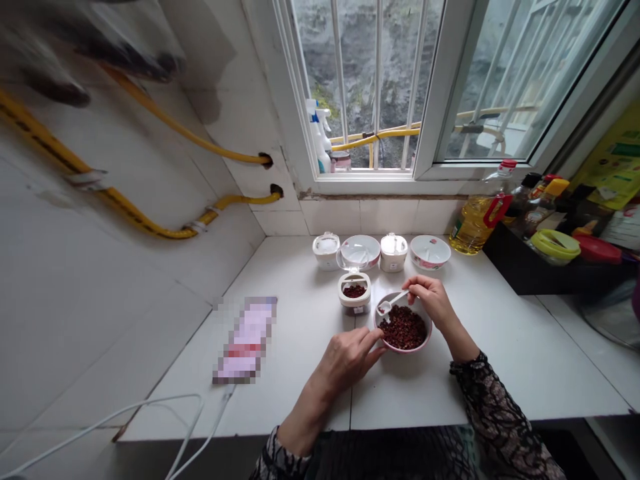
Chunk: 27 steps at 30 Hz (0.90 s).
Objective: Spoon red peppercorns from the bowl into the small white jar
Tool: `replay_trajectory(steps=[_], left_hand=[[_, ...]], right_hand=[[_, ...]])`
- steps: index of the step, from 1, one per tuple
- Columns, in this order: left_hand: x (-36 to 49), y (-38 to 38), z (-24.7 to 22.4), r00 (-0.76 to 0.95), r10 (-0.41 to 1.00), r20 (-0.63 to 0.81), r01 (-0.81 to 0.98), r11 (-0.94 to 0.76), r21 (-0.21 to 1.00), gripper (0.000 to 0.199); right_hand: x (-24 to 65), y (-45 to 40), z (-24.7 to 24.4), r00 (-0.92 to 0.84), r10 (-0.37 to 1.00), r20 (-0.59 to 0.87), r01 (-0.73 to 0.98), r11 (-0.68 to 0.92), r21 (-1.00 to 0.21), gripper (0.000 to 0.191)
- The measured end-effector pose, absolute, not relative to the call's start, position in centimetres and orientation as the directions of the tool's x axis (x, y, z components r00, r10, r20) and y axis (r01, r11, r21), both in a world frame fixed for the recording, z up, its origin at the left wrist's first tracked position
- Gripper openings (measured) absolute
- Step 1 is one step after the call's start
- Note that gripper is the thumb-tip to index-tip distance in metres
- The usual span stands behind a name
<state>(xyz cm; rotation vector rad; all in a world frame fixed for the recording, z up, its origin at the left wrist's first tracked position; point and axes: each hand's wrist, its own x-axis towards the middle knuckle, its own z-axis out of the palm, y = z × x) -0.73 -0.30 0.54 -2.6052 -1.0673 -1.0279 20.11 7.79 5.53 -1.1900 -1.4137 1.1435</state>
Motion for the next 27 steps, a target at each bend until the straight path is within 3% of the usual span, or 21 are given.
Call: replay_trajectory(steps=[4,7,11,14,16,21,27], left_hand=[[-0.7,-0.3,0.4,0.510,0.575,0.640,0.674,-0.729,0.118,0.022],[-0.8,-0.3,0.4,0.509,0.575,0.640,0.680,-0.725,0.111,0.023],[-0.8,-0.3,0.5,0.507,0.569,0.647,0.680,-0.725,0.105,0.022],[-0.7,-0.3,0.6,0.507,0.564,0.651,0.680,-0.727,0.100,0.023],[-0.7,-0.3,0.6,0.508,0.559,0.655,0.677,-0.730,0.098,0.023],[-0.7,-0.3,0.6,0.506,0.553,0.662,0.668,-0.737,0.105,0.025],[-0.8,-0.3,0.5,0.516,0.566,0.643,0.672,-0.733,0.106,0.023]], right_hand=[[18.5,7.5,5.9,-0.025,0.967,0.252,0.079,0.254,-0.964,0.018],[17.3,6.9,6.0,-0.006,0.897,0.442,0.179,0.436,-0.882,0.018],[16.5,6.6,5.6,-0.209,0.688,0.695,0.426,0.704,-0.568,0.018],[16.6,6.6,5.5,-0.361,0.550,0.753,0.483,0.801,-0.354,0.023],[17.0,6.5,5.7,-0.338,0.552,0.762,0.497,0.792,-0.353,0.022],[19.5,6.5,6.2,-0.196,0.693,0.694,0.523,0.673,-0.524,0.018],[21.4,7.0,5.5,-0.375,0.754,0.540,0.585,0.644,-0.493,0.021]])
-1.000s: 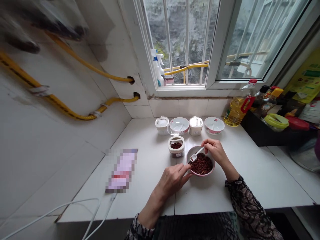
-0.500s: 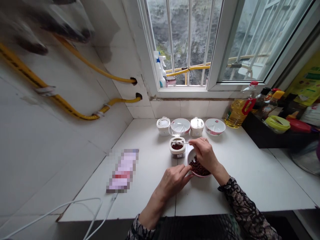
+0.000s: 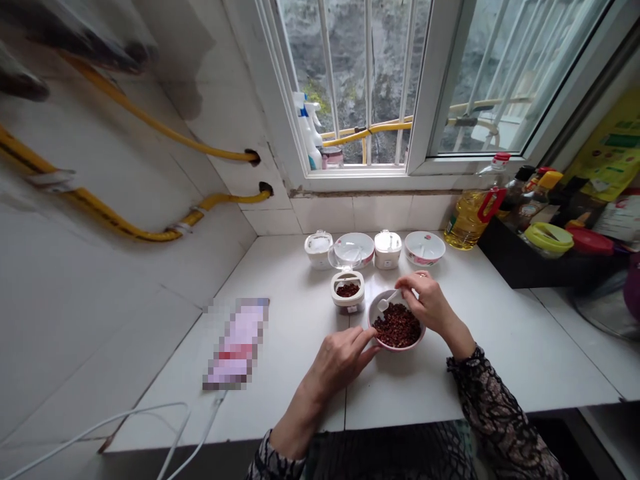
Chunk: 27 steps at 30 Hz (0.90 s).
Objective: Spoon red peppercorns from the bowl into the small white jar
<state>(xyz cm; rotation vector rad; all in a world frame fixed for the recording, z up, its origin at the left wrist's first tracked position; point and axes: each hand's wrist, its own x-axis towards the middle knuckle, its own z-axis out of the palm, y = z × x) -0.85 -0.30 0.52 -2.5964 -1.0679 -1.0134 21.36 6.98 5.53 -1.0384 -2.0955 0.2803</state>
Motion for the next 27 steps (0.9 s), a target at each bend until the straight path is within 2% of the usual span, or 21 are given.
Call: replay_trajectory(steps=[4,9,13,18,27], left_hand=[[-0.93,-0.31,0.39,0.513,0.567,0.644,0.669,-0.734,0.112,0.023],[-0.98,-0.22,0.26,0.518,0.562,0.645,0.661,-0.742,0.115,0.026],[-0.98,-0.20,0.23,0.515,0.560,0.649,0.661,-0.741,0.116,0.026],[-0.94,-0.27,0.27,0.517,0.570,0.638,0.655,-0.744,0.133,0.023],[-0.99,-0.19,0.12,0.513,0.568,0.644,0.650,-0.747,0.140,0.019]], right_hand=[[21.04,6.92,5.13,-0.483,0.746,0.458,0.597,0.663,-0.451,0.024],[20.60,6.69,5.17,-0.492,0.780,0.386,0.536,0.621,-0.572,0.025],[20.48,6.83,5.23,-0.437,0.842,0.316,0.488,0.517,-0.703,0.024],[20.71,7.06,5.13,-0.333,0.925,0.184,0.375,0.309,-0.874,0.020],[21.10,7.37,5.42,-0.175,0.973,0.153,0.298,0.201,-0.933,0.016]])
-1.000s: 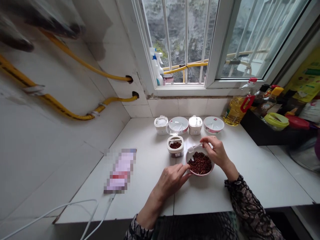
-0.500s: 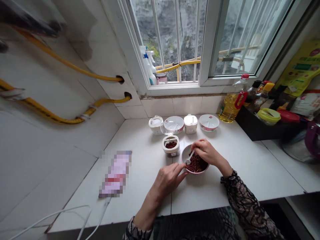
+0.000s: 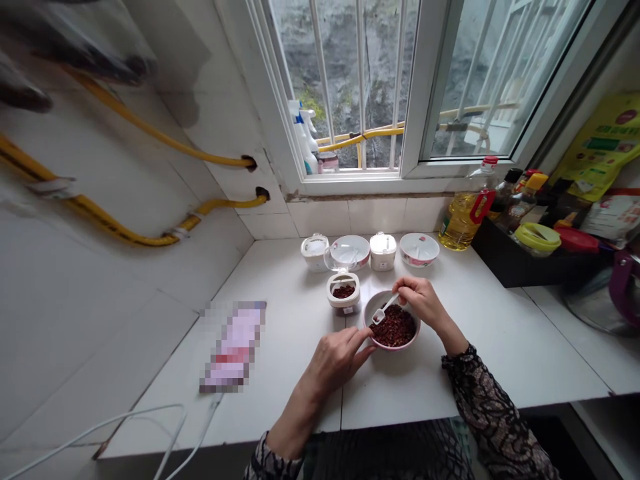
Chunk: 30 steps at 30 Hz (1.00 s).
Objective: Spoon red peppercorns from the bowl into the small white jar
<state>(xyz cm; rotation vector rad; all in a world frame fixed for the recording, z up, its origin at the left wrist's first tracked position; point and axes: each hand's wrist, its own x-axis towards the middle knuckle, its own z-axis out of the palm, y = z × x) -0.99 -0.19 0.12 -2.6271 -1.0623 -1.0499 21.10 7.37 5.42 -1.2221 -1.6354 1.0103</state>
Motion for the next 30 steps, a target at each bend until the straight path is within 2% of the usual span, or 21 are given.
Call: replay_trajectory(steps=[5,10,13,15,18,20,22,24,26,30], left_hand=[[-0.9,-0.1,0.2,0.512,0.568,0.645,0.661,-0.740,0.127,0.015],[-0.7,0.0,0.2,0.514,0.553,0.656,0.657,-0.745,0.114,0.017],[-0.6,0.1,0.0,0.497,0.557,0.665,0.660,-0.741,0.127,0.014],[-0.6,0.2,-0.1,0.489,0.565,0.664,0.664,-0.736,0.137,0.013],[-0.5,0.3,-0.3,0.484,0.574,0.661,0.669,-0.729,0.143,0.014],[-0.4,0.3,-0.4,0.482,0.574,0.662,0.674,-0.725,0.138,0.015],[-0.4,0.3,-0.4,0.477,0.568,0.670,0.680,-0.722,0.129,0.016],[-0.4,0.3,-0.4,0.477,0.567,0.672,0.685,-0.719,0.120,0.017],[-0.4,0.3,-0.3,0.485,0.574,0.660,0.688,-0.716,0.117,0.017],[-0.4,0.4,-0.2,0.495,0.563,0.661,0.677,-0.727,0.113,0.017]], right_hand=[[21.2,7.8,5.1,-0.116,0.988,0.098,0.181,0.118,-0.976,0.016],[20.9,8.2,5.4,-0.085,0.990,0.109,0.078,0.116,-0.990,0.017],[20.1,8.4,5.9,-0.050,0.982,0.180,0.061,0.183,-0.981,0.018],[19.3,8.4,6.2,-0.029,0.960,0.277,0.107,0.279,-0.954,0.019],[18.0,8.3,6.4,-0.091,0.867,0.490,0.284,0.494,-0.822,0.018],[17.3,8.2,6.4,-0.248,0.743,0.621,0.405,0.662,-0.631,0.018],[17.0,8.1,6.2,-0.404,0.611,0.681,0.452,0.780,-0.433,0.022],[17.1,7.9,6.1,-0.460,0.545,0.701,0.447,0.824,-0.347,0.025],[17.7,7.7,6.2,-0.406,0.569,0.715,0.443,0.807,-0.391,0.022],[19.8,7.7,6.4,-0.210,0.704,0.678,0.445,0.687,-0.575,0.016]])
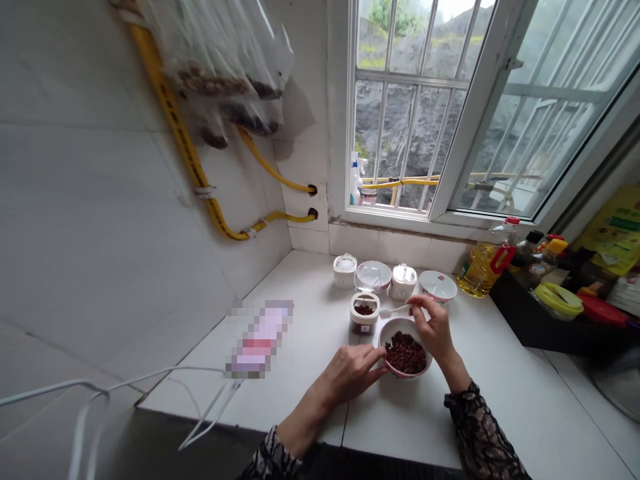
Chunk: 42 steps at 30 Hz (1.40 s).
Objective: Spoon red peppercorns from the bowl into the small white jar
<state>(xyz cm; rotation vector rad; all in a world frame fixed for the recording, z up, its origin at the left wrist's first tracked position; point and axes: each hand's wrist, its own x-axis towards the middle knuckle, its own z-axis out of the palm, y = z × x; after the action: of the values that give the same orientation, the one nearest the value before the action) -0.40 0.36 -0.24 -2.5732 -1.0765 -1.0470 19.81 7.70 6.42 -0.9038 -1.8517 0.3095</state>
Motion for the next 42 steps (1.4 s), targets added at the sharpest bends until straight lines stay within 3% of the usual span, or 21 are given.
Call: replay_trajectory(steps=[2,7,10,14,22,26,29,33,35,38,42], left_hand=[[-0.4,0.4,-0.3,0.493,0.554,0.671,0.671,-0.733,0.112,0.017],[-0.5,0.4,-0.2,0.486,0.564,0.667,0.662,-0.736,0.140,0.017],[-0.6,0.3,-0.1,0.492,0.577,0.652,0.668,-0.731,0.142,0.016],[-0.6,0.2,-0.1,0.497,0.572,0.653,0.663,-0.735,0.140,0.016],[-0.6,0.4,-0.3,0.494,0.560,0.664,0.644,-0.750,0.153,0.015],[-0.6,0.4,-0.3,0.501,0.562,0.658,0.655,-0.743,0.137,0.017],[-0.7,0.4,-0.3,0.506,0.561,0.655,0.657,-0.743,0.129,0.018],[-0.7,0.3,-0.2,0.500,0.556,0.663,0.661,-0.740,0.122,0.020],[-0.6,0.3,-0.2,0.497,0.556,0.666,0.660,-0.741,0.127,0.019],[-0.6,0.3,-0.2,0.497,0.553,0.668,0.653,-0.746,0.132,0.019],[-0.6,0.3,-0.2,0.492,0.541,0.682,0.648,-0.751,0.129,0.020]], right_hand=[[20.7,7.9,6.4,-0.206,0.739,0.641,0.475,0.648,-0.595,0.017],[21.0,8.5,5.8,-0.365,0.704,0.610,0.584,0.683,-0.439,0.016],[20.4,8.3,5.3,-0.446,0.725,0.524,0.587,0.679,-0.440,0.017],[20.0,8.1,4.9,-0.471,0.774,0.423,0.545,0.633,-0.550,0.019],[20.5,9.1,4.5,-0.328,0.898,0.293,0.388,0.411,-0.825,0.017],[20.9,9.7,4.2,-0.278,0.931,0.235,0.317,0.320,-0.893,0.017],[21.0,9.9,4.1,-0.269,0.921,0.281,0.348,0.365,-0.863,0.018],[20.9,9.5,4.2,-0.354,0.822,0.446,0.502,0.569,-0.651,0.018],[20.6,9.1,4.3,-0.433,0.777,0.457,0.519,0.629,-0.579,0.020],[20.3,8.7,4.3,-0.496,0.762,0.417,0.476,0.640,-0.603,0.021],[20.5,8.8,4.6,-0.442,0.838,0.320,0.397,0.503,-0.768,0.019]])
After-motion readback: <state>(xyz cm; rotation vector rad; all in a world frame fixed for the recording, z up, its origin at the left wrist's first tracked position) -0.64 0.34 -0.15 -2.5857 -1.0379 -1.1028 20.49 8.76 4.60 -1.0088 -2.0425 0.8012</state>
